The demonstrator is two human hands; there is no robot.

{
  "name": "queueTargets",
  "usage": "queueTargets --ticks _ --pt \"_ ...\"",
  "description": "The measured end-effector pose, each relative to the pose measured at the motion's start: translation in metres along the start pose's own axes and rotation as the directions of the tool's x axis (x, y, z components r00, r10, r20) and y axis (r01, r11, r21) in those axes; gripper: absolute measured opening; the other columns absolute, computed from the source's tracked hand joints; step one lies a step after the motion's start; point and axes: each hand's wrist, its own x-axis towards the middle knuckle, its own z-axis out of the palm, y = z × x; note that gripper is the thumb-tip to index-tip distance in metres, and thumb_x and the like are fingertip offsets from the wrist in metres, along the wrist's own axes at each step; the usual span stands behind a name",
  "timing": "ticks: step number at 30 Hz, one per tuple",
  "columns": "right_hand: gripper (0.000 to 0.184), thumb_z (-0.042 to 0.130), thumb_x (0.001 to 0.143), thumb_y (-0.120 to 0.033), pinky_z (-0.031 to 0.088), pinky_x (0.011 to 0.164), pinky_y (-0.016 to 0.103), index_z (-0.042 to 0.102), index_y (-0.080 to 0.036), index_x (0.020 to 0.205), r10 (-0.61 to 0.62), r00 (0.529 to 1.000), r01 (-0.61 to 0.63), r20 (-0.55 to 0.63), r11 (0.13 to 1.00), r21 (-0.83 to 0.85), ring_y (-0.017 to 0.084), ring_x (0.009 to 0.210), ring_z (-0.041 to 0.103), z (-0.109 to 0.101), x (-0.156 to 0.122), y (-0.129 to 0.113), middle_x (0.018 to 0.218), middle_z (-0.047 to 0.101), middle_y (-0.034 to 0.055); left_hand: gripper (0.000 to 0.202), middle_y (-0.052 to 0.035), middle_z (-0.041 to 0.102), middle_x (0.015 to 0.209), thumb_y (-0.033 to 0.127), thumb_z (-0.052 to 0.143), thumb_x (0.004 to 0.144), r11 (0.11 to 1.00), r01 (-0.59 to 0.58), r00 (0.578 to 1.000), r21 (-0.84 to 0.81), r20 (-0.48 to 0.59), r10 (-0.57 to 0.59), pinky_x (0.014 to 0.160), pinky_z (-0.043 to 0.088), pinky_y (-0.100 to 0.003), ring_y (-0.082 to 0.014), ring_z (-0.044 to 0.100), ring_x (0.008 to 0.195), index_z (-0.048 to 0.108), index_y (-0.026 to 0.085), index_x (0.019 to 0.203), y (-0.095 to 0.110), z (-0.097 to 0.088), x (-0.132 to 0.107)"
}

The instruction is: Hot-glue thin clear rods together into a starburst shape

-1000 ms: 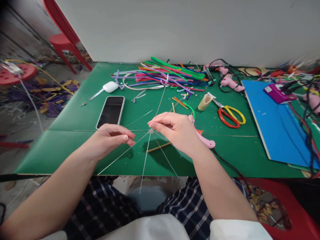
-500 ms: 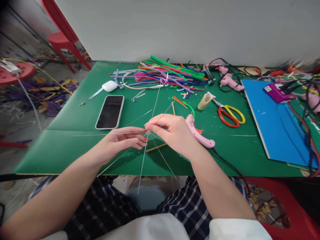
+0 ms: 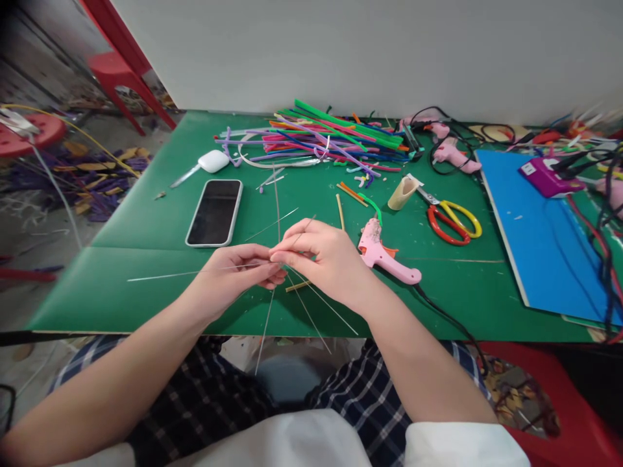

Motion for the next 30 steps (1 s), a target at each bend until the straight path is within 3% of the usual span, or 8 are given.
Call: queueTargets --ticks 7,16,22,30 --pt "0.009 0.061 0.078 -0.020 0.048 0.068 0.024 0.070 -0.017 0.079 -0.026 1.000 0.026 0.018 1.000 -0.003 0.012 0.076 0.059 0.0023 -0.0005 0.0007 0.079 0.064 0.0030 0.024 -0.0007 0.065 0.062 0.030 0.073 0.064 1.000 0.008 0.999 -0.003 -0.039 -0.008 0.057 0.053 -0.020 -0.0118 0.063 0.060 0.065 0.013 0.079 -0.0010 0.0010 0.0009" --pt "0.009 0.061 0.079 -0.019 0.049 0.069 0.024 0.070 -0.018 0.081 -0.020 0.999 0.020 -0.037 1.000 0.004 0.012 0.076 0.061 -0.0011 -0.0009 -0.0006 0.079 0.069 0.0010 0.028 -0.0050 0.071 0.084 0.026 0.068 0.069 1.000 0.008 0.999 0.012 0.052 -0.008 0.068 0.055 -0.023 -0.0159 0.066 0.078 0.067 0.017 0.096 0.0034 -0.0062 -0.0052" --pt "0.007 0.063 0.076 -0.017 0.049 0.068 0.023 0.070 -0.019 0.079 -0.038 0.999 0.038 -0.032 0.999 0.003 0.011 0.074 0.062 -0.0008 -0.0008 -0.0029 0.077 0.070 -0.0004 0.023 -0.0039 0.071 0.079 0.027 0.068 0.070 1.000 -0.011 1.000 0.000 -0.012 0.011 0.067 0.055 -0.023 -0.0148 0.066 0.073 0.068 0.016 0.091 0.0018 -0.0052 -0.0051" --pt "0.008 0.066 0.073 -0.025 0.051 0.058 0.019 0.061 -0.019 0.075 0.145 0.987 -0.136 -0.065 0.982 0.132 0.009 0.063 0.063 0.0046 -0.0035 -0.0038 0.071 0.065 -0.0035 0.015 -0.0018 0.068 0.069 0.025 0.068 0.070 0.999 -0.037 0.997 0.033 -0.061 0.039 0.062 0.052 -0.020 -0.0118 0.064 0.065 0.067 0.014 0.080 0.0034 -0.0008 -0.0053"
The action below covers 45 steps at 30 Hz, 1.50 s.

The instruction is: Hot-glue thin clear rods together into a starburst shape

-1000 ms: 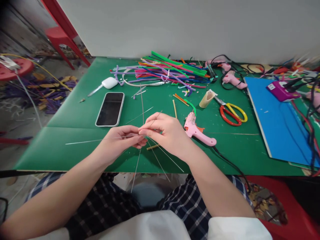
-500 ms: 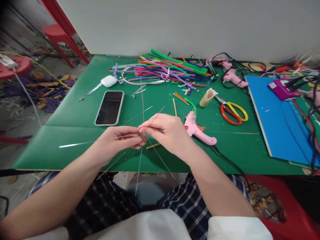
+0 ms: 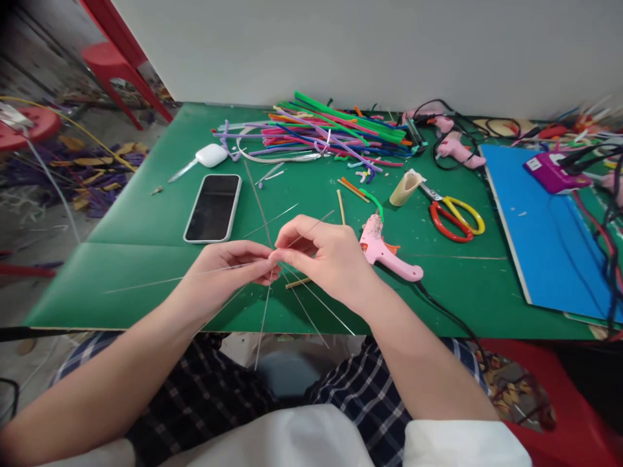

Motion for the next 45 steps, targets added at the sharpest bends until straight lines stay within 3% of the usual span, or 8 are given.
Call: queueTargets --ticks 5,10,19,33,45 --pt "0.011 0.066 0.073 -0.029 0.051 0.059 0.020 0.060 -0.019 0.074 -0.021 0.999 0.022 0.034 0.999 -0.036 0.011 0.065 0.064 -0.004 -0.001 -0.003 0.072 0.066 -0.0027 0.016 -0.0015 0.067 0.069 0.027 0.068 0.070 0.999 -0.031 1.000 0.023 0.000 0.031 0.062 0.052 -0.021 -0.0122 0.063 0.065 0.066 0.015 0.080 0.000 -0.001 -0.001" --pt "0.009 0.063 0.076 -0.030 0.048 0.059 0.022 0.063 -0.021 0.075 -0.129 0.991 0.133 0.034 0.973 -0.190 0.012 0.066 0.062 -0.011 -0.001 -0.007 0.074 0.067 -0.0015 0.020 -0.0028 0.067 0.070 0.031 0.067 0.070 0.998 -0.027 1.000 0.054 -0.009 0.028 0.060 0.052 -0.023 -0.0138 0.063 0.065 0.064 0.015 0.080 -0.001 -0.002 -0.001" --pt "0.007 0.059 0.080 -0.022 0.045 0.063 0.022 0.063 -0.019 0.075 -0.273 0.961 0.273 0.037 0.923 -0.269 0.011 0.068 0.060 -0.010 -0.001 -0.008 0.072 0.067 -0.0013 0.015 -0.0005 0.066 0.066 0.030 0.067 0.071 0.998 -0.053 0.999 0.044 -0.011 0.053 0.058 0.052 -0.019 -0.0106 0.062 0.061 0.066 0.016 0.078 -0.002 -0.002 0.000" --pt "0.013 0.054 0.083 -0.022 0.044 0.062 0.023 0.062 -0.019 0.074 -0.289 0.957 0.285 0.038 0.902 -0.323 0.012 0.066 0.059 -0.008 -0.001 -0.006 0.070 0.066 -0.0004 0.029 -0.0025 0.070 0.074 0.032 0.070 0.068 1.000 -0.020 0.998 -0.008 -0.062 0.019 0.065 0.054 -0.022 -0.0135 0.065 0.069 0.067 0.017 0.092 -0.003 -0.002 0.000" --pt "0.014 0.054 0.084 -0.023 0.043 0.061 0.023 0.062 -0.018 0.073 -0.279 0.960 0.272 0.023 0.909 -0.317 0.011 0.065 0.058 -0.005 0.000 -0.004 0.069 0.065 -0.0005 0.015 -0.0009 0.064 0.065 0.029 0.067 0.070 0.999 -0.045 0.997 0.011 -0.060 0.046 0.062 0.050 -0.021 -0.0111 0.060 0.063 0.065 0.015 0.077 -0.002 -0.001 0.001"
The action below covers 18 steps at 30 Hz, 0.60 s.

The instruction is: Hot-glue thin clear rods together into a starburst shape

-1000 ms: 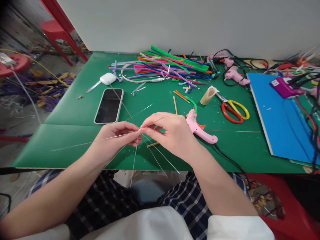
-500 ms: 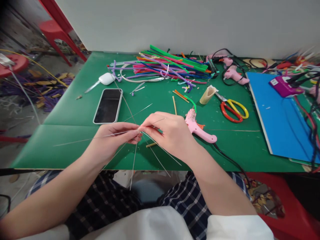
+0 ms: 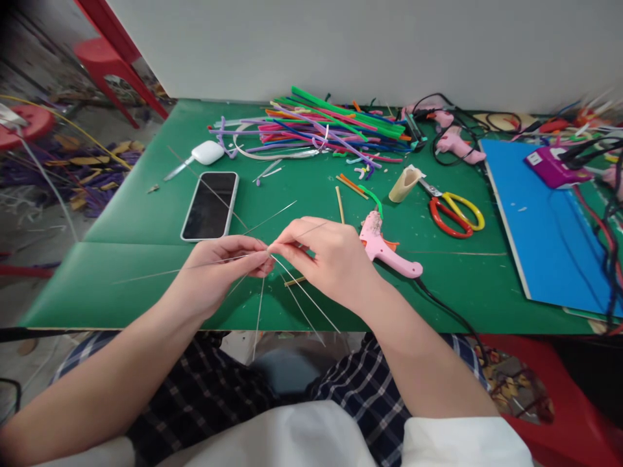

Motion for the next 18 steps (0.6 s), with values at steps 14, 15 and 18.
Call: queueTargets --ticks 14,15,18 --pt "0.014 0.056 0.081 -0.024 0.043 0.054 0.021 0.062 -0.019 0.070 0.078 0.994 -0.083 -0.081 0.995 -0.063 0.009 0.056 0.058 0.0068 -0.0027 0.0039 0.068 0.065 -0.0016 0.020 -0.0028 0.070 0.071 0.029 0.071 0.065 0.999 0.026 0.996 -0.042 -0.088 -0.030 0.068 0.054 -0.023 -0.0138 0.065 0.068 0.069 0.015 0.080 -0.0025 -0.0001 0.0008" --pt "0.014 0.056 0.081 -0.023 0.043 0.055 0.021 0.062 -0.018 0.070 0.079 0.993 -0.085 -0.083 0.994 -0.067 0.009 0.056 0.058 0.0069 -0.0027 0.0041 0.068 0.065 -0.0017 0.021 -0.0029 0.070 0.073 0.029 0.071 0.066 0.998 0.027 0.995 -0.047 -0.091 -0.032 0.069 0.054 -0.023 -0.0137 0.065 0.068 0.069 0.016 0.082 -0.0027 -0.0001 0.0009" --pt "0.014 0.056 0.081 -0.022 0.042 0.055 0.021 0.062 -0.018 0.069 0.075 0.993 -0.081 -0.088 0.994 -0.069 0.009 0.056 0.058 0.0070 -0.0025 0.0040 0.068 0.065 -0.0017 0.030 -0.0026 0.071 0.075 0.029 0.071 0.066 0.997 0.036 0.996 -0.069 -0.076 -0.041 0.071 0.055 -0.024 -0.0136 0.066 0.070 0.067 0.017 0.093 -0.0029 -0.0002 0.0015"
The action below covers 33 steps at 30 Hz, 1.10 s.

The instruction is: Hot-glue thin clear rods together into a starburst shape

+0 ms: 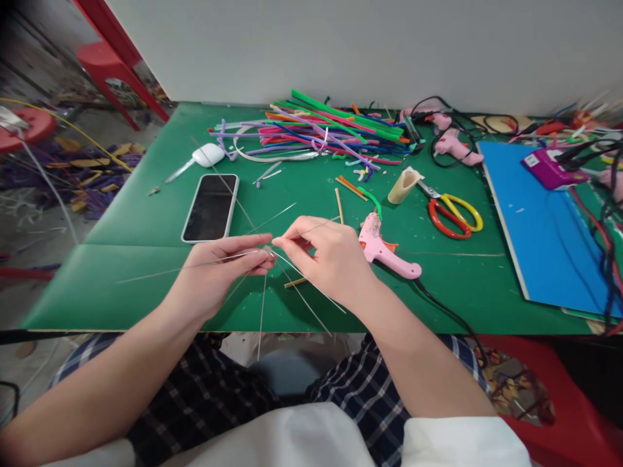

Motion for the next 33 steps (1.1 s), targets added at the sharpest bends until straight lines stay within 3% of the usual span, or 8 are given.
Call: queueTargets --ticks 6,13,19,26,30,33 --pt "0.013 0.057 0.081 -0.024 0.042 0.060 0.023 0.061 -0.018 0.070 -0.002 1.000 0.002 0.004 1.000 -0.010 0.009 0.055 0.057 -0.0005 0.0000 -0.0012 0.070 0.066 -0.0019 0.024 -0.0045 0.069 0.070 0.032 0.073 0.064 1.000 0.012 1.000 0.020 0.028 -0.013 0.069 0.055 -0.026 -0.0153 0.065 0.068 0.068 0.014 0.079 0.0011 -0.0006 0.0010" --pt "0.013 0.058 0.081 -0.022 0.041 0.059 0.022 0.062 -0.017 0.070 -0.023 1.000 0.023 0.008 1.000 -0.017 0.008 0.055 0.057 0.0006 0.0004 -0.0018 0.068 0.066 -0.0025 0.015 -0.0008 0.064 0.064 0.026 0.068 0.070 0.998 -0.036 0.997 0.055 0.067 0.032 0.059 0.051 -0.019 -0.0093 0.060 0.060 0.064 0.013 0.076 -0.0001 -0.0010 0.0015" --pt "0.013 0.059 0.080 -0.022 0.041 0.059 0.021 0.062 -0.017 0.068 -0.055 0.998 0.054 -0.012 0.998 -0.040 0.008 0.057 0.058 0.0019 0.0013 -0.0014 0.068 0.066 -0.0030 0.011 0.0002 0.063 0.063 0.024 0.066 0.071 0.995 -0.073 0.995 0.072 0.079 0.067 0.058 0.049 -0.019 -0.0091 0.058 0.060 0.063 0.014 0.074 -0.0010 -0.0014 0.0018" --pt "0.013 0.059 0.080 -0.020 0.040 0.055 0.020 0.062 -0.017 0.068 -0.053 0.998 0.051 -0.033 0.997 -0.063 0.008 0.056 0.057 0.0004 0.0018 -0.0017 0.068 0.066 -0.0031 0.019 -0.0021 0.068 0.069 0.028 0.072 0.066 1.000 0.003 1.000 -0.006 0.016 -0.002 0.065 0.053 -0.021 -0.0116 0.063 0.064 0.068 0.015 0.079 0.0001 -0.0004 0.0012" --pt "0.011 0.059 0.079 -0.020 0.041 0.059 0.020 0.062 -0.018 0.069 -0.036 0.999 0.033 -0.031 0.996 -0.082 0.007 0.055 0.056 0.0005 0.0012 -0.0024 0.067 0.065 -0.0037 0.023 -0.0022 0.070 0.071 0.028 0.073 0.065 0.998 0.044 0.998 -0.037 0.046 -0.042 0.066 0.054 -0.020 -0.0113 0.064 0.066 0.069 0.016 0.084 -0.0005 -0.0002 0.0017" --pt "0.011 0.060 0.079 -0.022 0.041 0.060 0.022 0.062 -0.019 0.069 -0.016 1.000 0.014 -0.022 0.996 -0.086 0.008 0.052 0.055 0.0014 0.0005 -0.0029 0.067 0.066 -0.0039 0.018 -0.0017 0.069 0.069 0.027 0.073 0.065 0.998 0.052 0.997 -0.042 0.066 -0.049 0.064 0.053 -0.018 -0.0103 0.064 0.065 0.068 0.015 0.078 -0.0019 -0.0008 0.0026"
